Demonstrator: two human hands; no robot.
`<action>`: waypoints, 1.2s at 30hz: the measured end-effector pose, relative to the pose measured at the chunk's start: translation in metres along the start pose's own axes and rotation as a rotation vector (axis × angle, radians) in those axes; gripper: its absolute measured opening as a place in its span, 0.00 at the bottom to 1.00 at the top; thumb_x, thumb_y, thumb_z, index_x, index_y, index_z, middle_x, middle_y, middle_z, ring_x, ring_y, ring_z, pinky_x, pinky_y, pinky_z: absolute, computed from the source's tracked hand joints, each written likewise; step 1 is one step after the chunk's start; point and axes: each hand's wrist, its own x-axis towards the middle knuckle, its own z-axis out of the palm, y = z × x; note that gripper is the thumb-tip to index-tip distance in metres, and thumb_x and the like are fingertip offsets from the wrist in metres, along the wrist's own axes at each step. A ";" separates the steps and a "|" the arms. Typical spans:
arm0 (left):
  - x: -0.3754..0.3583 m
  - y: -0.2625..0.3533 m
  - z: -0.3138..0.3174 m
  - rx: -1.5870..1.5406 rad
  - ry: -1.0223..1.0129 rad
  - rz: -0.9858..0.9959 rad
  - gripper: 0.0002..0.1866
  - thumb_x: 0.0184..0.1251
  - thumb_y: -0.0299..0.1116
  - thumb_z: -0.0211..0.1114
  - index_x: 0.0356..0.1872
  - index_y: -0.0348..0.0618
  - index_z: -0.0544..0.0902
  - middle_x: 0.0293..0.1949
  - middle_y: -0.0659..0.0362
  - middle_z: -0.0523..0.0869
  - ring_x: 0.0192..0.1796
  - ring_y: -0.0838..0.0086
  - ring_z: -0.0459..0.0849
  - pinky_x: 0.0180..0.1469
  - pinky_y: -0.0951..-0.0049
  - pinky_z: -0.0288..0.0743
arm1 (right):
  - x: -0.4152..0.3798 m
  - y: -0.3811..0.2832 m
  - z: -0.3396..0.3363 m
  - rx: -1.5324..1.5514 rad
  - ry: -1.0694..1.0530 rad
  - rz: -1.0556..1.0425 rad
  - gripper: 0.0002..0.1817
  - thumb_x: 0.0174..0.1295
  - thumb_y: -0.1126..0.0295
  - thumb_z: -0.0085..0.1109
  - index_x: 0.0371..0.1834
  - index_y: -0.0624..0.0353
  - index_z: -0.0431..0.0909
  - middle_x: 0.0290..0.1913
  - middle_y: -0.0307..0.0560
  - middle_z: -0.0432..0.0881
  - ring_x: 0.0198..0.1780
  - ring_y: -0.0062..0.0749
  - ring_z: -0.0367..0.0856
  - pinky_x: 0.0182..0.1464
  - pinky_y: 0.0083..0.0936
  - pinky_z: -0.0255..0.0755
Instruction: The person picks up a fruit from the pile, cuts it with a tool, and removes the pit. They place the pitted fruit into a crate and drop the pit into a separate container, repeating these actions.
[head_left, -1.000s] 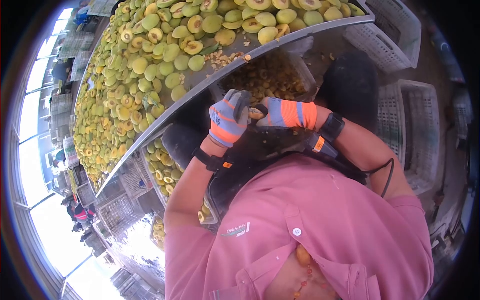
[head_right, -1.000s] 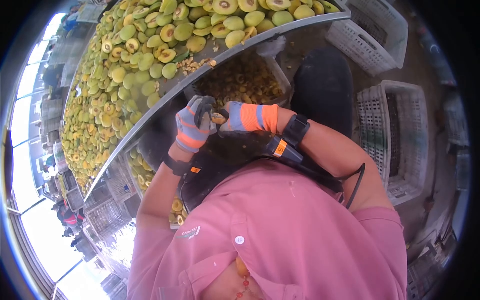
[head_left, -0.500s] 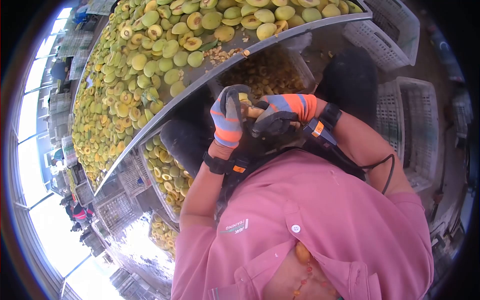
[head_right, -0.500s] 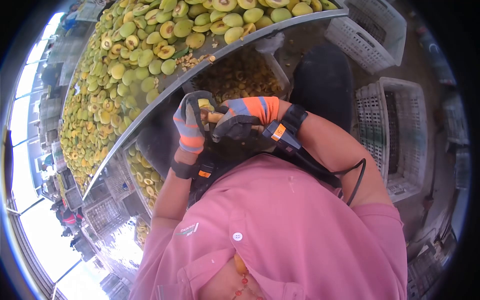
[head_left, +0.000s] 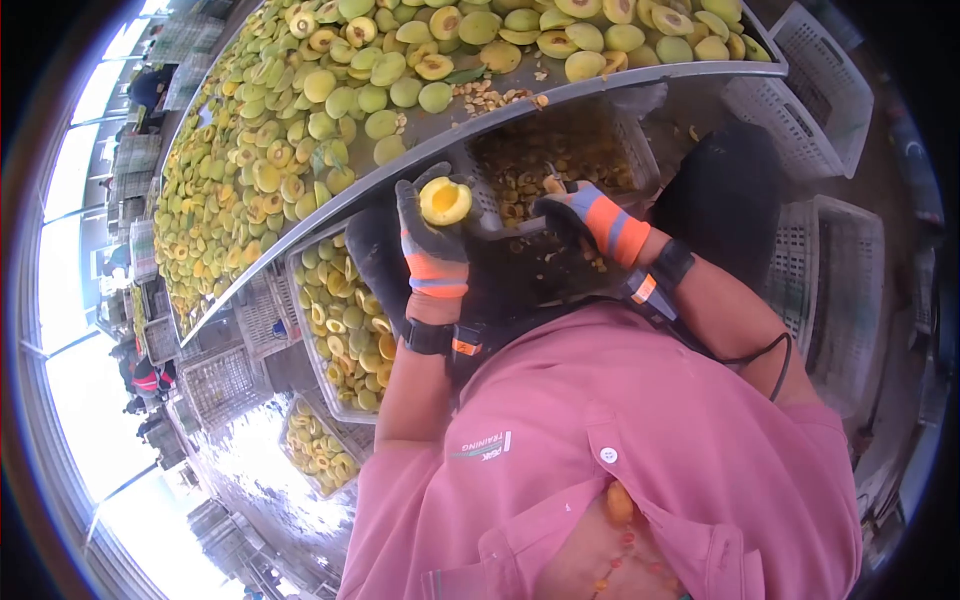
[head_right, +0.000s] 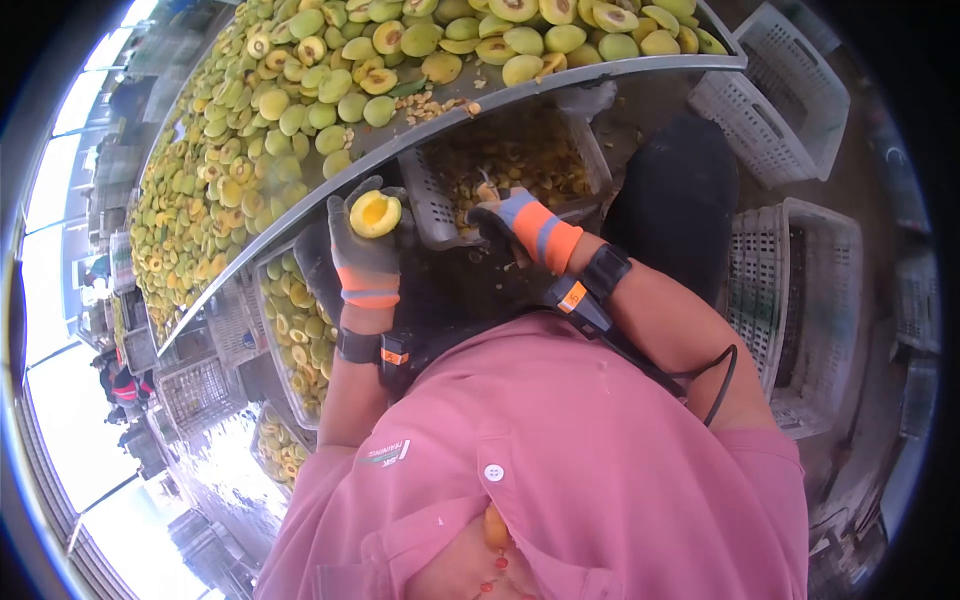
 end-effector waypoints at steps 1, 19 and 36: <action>0.001 0.008 -0.003 0.036 -0.013 0.004 0.23 0.77 0.47 0.47 0.53 0.34 0.76 0.39 0.48 0.85 0.34 0.68 0.83 0.34 0.73 0.77 | -0.005 0.003 0.003 -0.016 -0.096 -0.135 0.15 0.55 0.60 0.67 0.31 0.62 0.79 0.23 0.43 0.79 0.17 0.32 0.78 0.14 0.29 0.67; -0.105 0.007 -0.446 1.165 1.256 -0.017 0.13 0.63 0.31 0.63 0.49 0.46 0.83 0.45 0.61 0.86 0.45 0.70 0.84 0.45 0.73 0.76 | -0.012 -0.004 0.018 -0.222 -0.148 0.017 0.17 0.56 0.58 0.70 0.22 0.58 0.77 0.17 0.41 0.75 0.13 0.27 0.72 0.14 0.26 0.62; 0.072 0.120 -0.130 0.949 0.280 0.485 0.13 0.70 0.27 0.57 0.50 0.33 0.81 0.47 0.53 0.86 0.48 0.70 0.83 0.53 0.71 0.75 | -0.018 -0.021 0.026 -0.178 -0.110 0.016 0.08 0.59 0.65 0.64 0.31 0.58 0.79 0.19 0.39 0.77 0.13 0.25 0.71 0.15 0.22 0.65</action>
